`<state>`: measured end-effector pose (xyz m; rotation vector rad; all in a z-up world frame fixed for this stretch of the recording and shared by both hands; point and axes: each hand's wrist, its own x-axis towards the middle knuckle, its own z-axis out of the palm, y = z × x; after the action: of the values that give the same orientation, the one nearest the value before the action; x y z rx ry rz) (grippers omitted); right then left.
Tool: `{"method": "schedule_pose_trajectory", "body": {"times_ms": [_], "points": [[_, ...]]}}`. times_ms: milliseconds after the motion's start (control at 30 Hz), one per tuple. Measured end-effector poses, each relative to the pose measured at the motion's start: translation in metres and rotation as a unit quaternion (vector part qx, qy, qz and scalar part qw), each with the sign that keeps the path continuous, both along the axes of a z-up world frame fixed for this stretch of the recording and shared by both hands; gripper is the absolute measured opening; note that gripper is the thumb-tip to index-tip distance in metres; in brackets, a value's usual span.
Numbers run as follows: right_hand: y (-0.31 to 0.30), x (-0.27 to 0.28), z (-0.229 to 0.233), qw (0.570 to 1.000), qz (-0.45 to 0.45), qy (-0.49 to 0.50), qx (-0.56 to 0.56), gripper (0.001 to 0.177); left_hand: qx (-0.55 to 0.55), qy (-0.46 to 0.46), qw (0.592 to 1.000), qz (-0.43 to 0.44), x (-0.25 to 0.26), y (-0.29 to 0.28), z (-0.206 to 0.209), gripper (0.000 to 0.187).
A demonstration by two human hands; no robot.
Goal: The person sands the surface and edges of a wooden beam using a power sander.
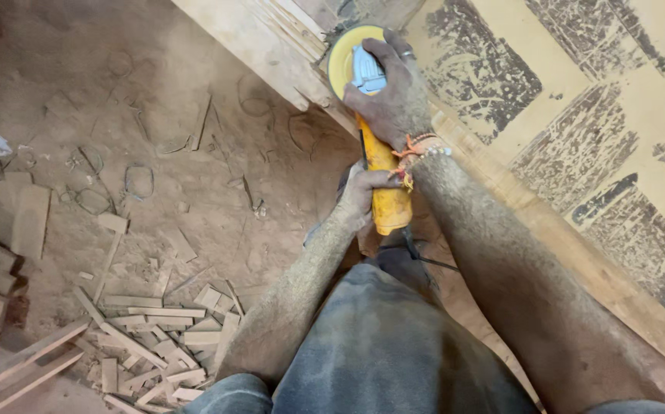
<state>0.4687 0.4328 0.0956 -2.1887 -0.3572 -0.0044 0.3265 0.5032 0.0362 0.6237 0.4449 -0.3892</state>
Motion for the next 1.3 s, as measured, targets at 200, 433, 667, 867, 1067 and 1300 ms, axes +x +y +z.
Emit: {"method": "schedule_pose_trajectory", "body": {"times_ms": [200, 433, 667, 867, 1067, 1300], "points": [[-0.018, 0.005, -0.001, 1.0, -0.024, 0.009, 0.001, 0.064, -0.003, 0.003, 0.999, -0.035, 0.008, -0.012, -0.007, 0.03], [-0.053, -0.015, 0.003, 0.996, -0.071, 0.049, -0.015, 0.064, 0.006, 0.005, 0.999, -0.042, -0.007, -0.042, 0.005, 0.04], [-0.088, -0.044, 0.003, 0.992, -0.112, 0.054, -0.024, 0.063, 0.015, 0.018, 0.996, -0.091, -0.028, -0.071, 0.011, 0.041], [-0.117, -0.071, 0.001, 0.985, -0.147, 0.085, -0.031, 0.064, 0.011, 0.034, 0.99, -0.139, -0.052, -0.088, 0.004, 0.042], [-0.152, -0.098, -0.003, 0.981, -0.184, 0.057, -0.039, 0.059, -0.002, 0.031, 0.983, -0.182, -0.071, -0.114, -0.003, 0.04], [-0.178, -0.127, -0.014, 0.973, -0.23, 0.03, -0.015, 0.058, 0.012, 0.031, 0.973, -0.227, -0.087, -0.133, 0.002, 0.043]]}}
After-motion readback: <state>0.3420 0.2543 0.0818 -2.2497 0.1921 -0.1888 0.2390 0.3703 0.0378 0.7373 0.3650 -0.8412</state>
